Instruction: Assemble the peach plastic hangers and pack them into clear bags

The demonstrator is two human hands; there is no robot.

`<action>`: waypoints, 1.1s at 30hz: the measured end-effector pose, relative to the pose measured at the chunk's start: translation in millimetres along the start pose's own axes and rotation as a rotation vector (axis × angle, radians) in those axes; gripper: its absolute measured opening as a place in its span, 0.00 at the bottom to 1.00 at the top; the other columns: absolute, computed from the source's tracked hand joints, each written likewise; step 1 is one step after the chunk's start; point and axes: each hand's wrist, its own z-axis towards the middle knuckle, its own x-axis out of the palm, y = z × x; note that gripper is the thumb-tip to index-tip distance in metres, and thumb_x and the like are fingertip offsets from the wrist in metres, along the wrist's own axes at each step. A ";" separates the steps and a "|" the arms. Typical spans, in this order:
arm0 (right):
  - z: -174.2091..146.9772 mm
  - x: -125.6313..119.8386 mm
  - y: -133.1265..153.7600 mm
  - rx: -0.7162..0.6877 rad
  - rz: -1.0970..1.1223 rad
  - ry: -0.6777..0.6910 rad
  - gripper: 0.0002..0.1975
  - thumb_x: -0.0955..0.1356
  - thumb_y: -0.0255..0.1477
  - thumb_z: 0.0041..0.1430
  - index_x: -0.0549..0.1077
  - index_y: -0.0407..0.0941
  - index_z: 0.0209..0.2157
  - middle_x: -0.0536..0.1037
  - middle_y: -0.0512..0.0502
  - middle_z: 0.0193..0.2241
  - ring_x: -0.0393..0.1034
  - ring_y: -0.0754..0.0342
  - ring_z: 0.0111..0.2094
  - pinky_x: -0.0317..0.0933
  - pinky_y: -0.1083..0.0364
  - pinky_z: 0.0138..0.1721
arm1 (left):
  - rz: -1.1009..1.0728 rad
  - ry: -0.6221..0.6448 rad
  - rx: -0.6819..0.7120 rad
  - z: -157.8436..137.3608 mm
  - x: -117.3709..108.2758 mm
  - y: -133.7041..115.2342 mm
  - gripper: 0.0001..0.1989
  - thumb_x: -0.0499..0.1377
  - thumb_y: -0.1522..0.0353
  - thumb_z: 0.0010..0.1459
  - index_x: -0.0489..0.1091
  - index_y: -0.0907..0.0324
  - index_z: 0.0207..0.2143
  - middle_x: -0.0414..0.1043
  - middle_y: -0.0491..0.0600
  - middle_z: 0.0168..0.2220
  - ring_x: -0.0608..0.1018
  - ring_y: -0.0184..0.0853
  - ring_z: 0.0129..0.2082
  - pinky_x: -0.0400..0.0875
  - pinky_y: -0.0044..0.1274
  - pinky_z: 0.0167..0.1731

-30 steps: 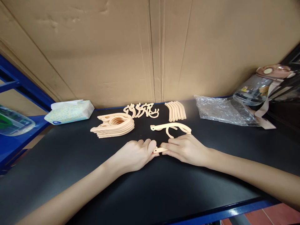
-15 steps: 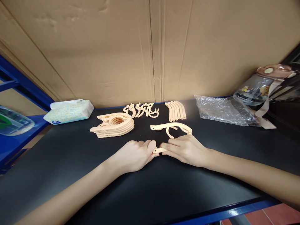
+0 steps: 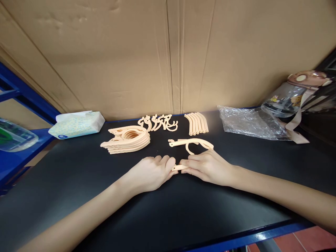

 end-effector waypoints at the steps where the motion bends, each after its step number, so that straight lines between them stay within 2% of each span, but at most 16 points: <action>1: 0.2 0.0 -0.2 0.006 0.012 0.007 0.19 0.55 0.36 0.69 0.74 0.44 0.45 0.75 0.50 0.26 0.68 0.60 0.24 0.49 0.59 0.23 | -0.006 0.004 0.001 -0.1 0.1 0.4 0.13 0.41 0.66 0.68 0.56 0.58 0.30 0.64 0.44 0.22 0.69 0.33 0.16 0.51 0.26 0.16; 12: 2.4 3.6 -2.3 0.011 -0.035 0.025 0.18 0.56 0.35 0.69 0.74 0.43 0.43 0.75 0.49 0.25 0.66 0.60 0.21 0.48 0.59 0.24 | -0.301 0.066 -0.052 0.7 -0.8 6.4 0.10 0.45 0.67 0.66 0.57 0.59 0.30 0.67 0.42 0.24 0.72 0.29 0.21 0.55 0.22 0.19; 21: 1.4 5.4 -3.8 -0.003 -0.024 0.030 0.17 0.57 0.34 0.69 0.74 0.43 0.44 0.75 0.49 0.26 0.66 0.60 0.22 0.49 0.59 0.25 | -0.248 0.017 -0.020 -0.5 0.8 7.4 0.13 0.44 0.66 0.67 0.58 0.59 0.29 0.67 0.42 0.22 0.72 0.29 0.19 0.52 0.23 0.17; 33: 0.5 4.8 -1.9 -0.007 -0.038 0.020 0.19 0.56 0.35 0.69 0.74 0.43 0.43 0.74 0.50 0.25 0.65 0.60 0.21 0.49 0.58 0.25 | -0.235 0.024 -0.031 -1.0 0.4 4.4 0.11 0.47 0.67 0.64 0.57 0.59 0.28 0.67 0.42 0.21 0.72 0.30 0.17 0.50 0.22 0.16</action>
